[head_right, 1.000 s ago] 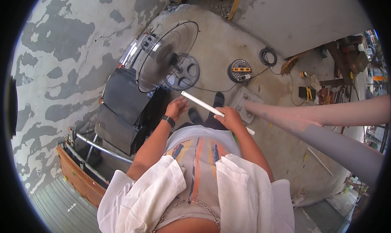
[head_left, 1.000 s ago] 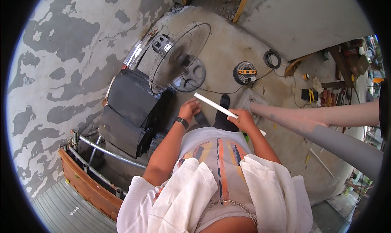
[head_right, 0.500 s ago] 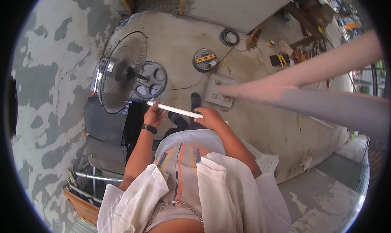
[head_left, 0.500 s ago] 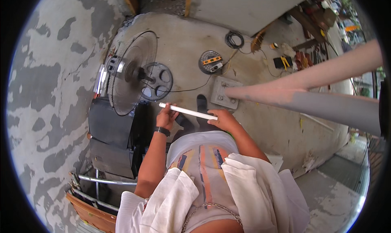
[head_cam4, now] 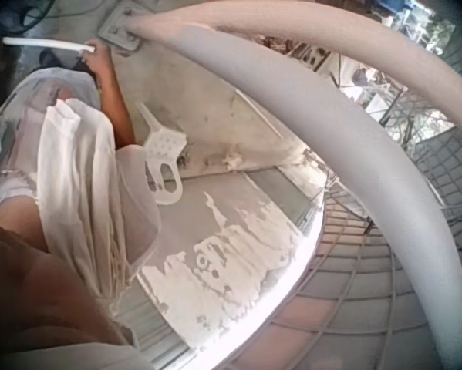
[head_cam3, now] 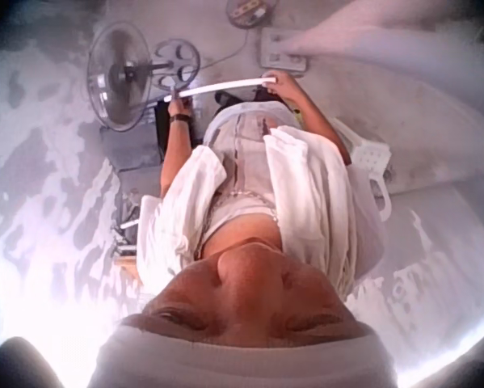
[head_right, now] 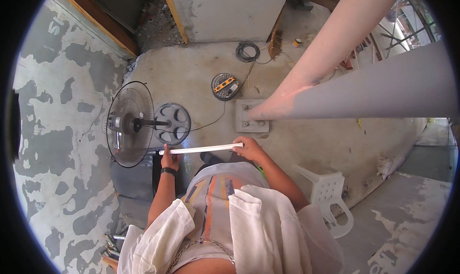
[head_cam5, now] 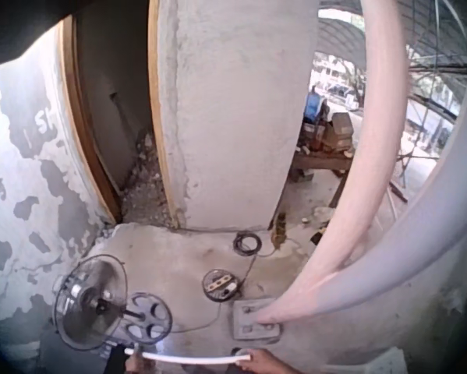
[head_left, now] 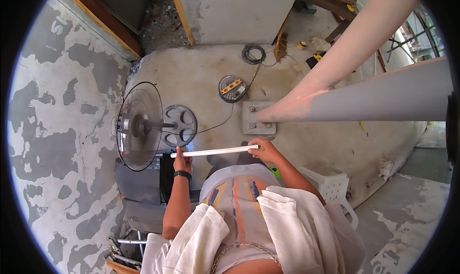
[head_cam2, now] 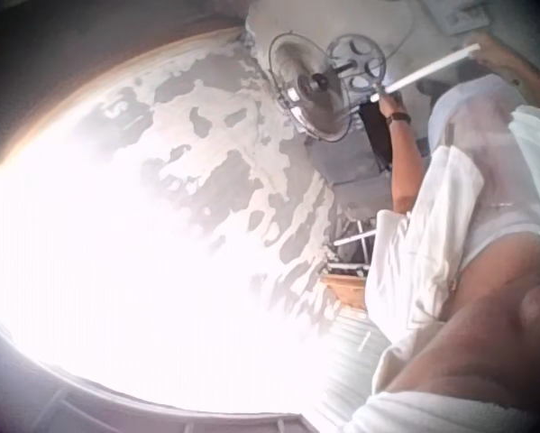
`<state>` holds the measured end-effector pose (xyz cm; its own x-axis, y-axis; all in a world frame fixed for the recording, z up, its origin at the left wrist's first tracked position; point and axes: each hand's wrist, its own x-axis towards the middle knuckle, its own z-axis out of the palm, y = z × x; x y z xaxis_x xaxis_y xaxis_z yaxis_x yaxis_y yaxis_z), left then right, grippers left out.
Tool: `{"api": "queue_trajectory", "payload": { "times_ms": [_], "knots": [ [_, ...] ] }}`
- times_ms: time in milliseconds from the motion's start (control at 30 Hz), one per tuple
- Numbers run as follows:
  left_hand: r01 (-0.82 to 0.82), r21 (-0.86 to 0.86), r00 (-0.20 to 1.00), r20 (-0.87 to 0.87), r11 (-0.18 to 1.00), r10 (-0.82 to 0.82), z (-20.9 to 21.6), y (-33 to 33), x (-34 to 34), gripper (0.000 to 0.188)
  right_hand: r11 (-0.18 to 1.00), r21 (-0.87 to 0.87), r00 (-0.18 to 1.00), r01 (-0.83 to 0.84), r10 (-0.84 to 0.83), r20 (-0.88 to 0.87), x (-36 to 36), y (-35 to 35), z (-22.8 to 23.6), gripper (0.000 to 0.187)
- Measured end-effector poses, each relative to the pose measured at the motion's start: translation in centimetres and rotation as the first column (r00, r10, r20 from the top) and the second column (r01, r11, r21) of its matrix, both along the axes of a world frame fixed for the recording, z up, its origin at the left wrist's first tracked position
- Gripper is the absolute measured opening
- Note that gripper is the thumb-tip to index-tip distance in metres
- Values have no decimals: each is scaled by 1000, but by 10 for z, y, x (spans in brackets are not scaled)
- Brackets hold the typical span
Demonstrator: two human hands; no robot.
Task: The person assembles white PVC pipes by heating the ends with a heat gun and inserting them into elbow fittings. They handle multiple pipe segments and fittings, joining them to form a structure.
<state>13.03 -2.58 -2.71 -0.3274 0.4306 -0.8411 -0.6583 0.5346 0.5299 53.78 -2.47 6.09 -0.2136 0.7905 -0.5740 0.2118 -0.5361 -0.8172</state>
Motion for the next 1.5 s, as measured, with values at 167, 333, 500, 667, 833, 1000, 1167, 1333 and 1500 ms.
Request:
{"api": "queue_trajectory", "payload": {
  "times_ms": [167, 333, 500, 667, 833, 1000, 1167, 1333, 1500],
  "knots": [
    [-197, 41, 975, 110, 979, 192, 3, 4, 17, 24, 999, 17, 997, -34, 35, -76, 14, 4, -7, 24],
    [-225, 102, 963, 172, 969, 206, 0, -8, 19, 28, 1000, -6, 999, -28, 28, 19, 12, 10, -23, 37],
    [-181, 92, 983, -16, 979, 183, 19, -8, 30, 32, 994, 107, 996, 9, 1, -94, 21, 5, -24, 25],
    [-96, 26, 988, -121, 995, 99, 23, -2, 24, 38, 998, -14, 994, 55, -56, -94, 13, 3, -22, 29],
    [-40, 42, 993, -110, 998, 45, 11, 8, 16, 42, 985, -16, 971, 171, -171, -165, 4, -7, -10, 34],
    [-64, -42, 998, -17, 997, 64, 3, 14, 0, 39, 978, 127, 982, 163, -148, -116, -17, -4, -9, 40],
    [-27, 15, 999, 40, 1000, 27, -2, 9, -12, 27, 955, 255, 988, 153, -150, -32, -33, -4, -6, 39],
    [3, 27, 995, 95, 1000, -6, 1, 7, -13, 24, 963, 159, 975, 219, -213, -56, -32, -15, -20, 36],
    [68, 37, 993, 99, 997, -72, 1, 2, -16, 26, 959, 138, 969, 246, -246, -18, -32, -24, -28, 35]
  ]
}}
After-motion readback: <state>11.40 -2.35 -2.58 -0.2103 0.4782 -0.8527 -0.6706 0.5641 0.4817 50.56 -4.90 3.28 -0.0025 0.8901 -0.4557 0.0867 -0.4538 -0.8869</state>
